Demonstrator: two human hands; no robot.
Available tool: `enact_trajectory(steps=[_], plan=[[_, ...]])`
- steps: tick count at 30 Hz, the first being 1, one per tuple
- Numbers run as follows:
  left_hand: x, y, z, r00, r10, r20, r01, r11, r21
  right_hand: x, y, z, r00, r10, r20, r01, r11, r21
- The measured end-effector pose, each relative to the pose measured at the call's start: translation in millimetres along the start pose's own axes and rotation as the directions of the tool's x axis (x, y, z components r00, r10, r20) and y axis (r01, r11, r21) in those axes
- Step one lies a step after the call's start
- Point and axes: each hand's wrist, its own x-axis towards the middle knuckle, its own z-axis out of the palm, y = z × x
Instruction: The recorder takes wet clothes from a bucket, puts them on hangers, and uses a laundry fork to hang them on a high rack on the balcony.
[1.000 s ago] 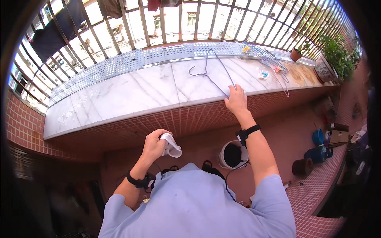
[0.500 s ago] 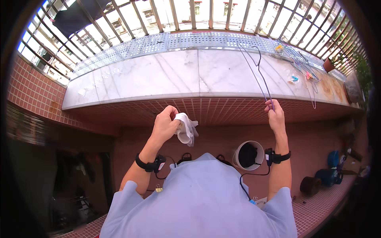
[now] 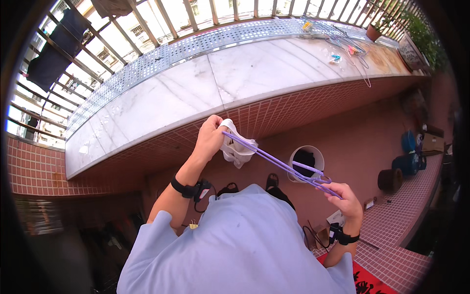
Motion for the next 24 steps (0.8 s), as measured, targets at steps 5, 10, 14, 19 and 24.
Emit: enact_trajectory(steps=[5,10,14,19,24], plan=[[4,8,7,0.998,0.000,0.061,-0.008,0.992,0.125,-35,12,43,0.976,0.156,-0.154,-0.149,0.987,0.058],[-8,16,22,0.969,0.164,0.187,-0.223,0.905,0.361,-52,28,85,0.933,0.326,-0.156,-0.290,0.933,0.214],[-24,23,32,0.926,0.279,0.255,-0.369,0.808,0.459,-53,36,104,0.964,0.187,-0.190,-0.179,0.982,0.060],[-61,37,56,0.717,0.590,0.371,-0.682,0.482,0.550,-40,44,107,0.975,0.049,-0.215,-0.045,0.999,0.020],[-81,70,70,0.797,0.367,0.479,-0.550,0.769,0.325,-56,58,71,0.991,0.114,-0.067,-0.092,0.960,0.263]])
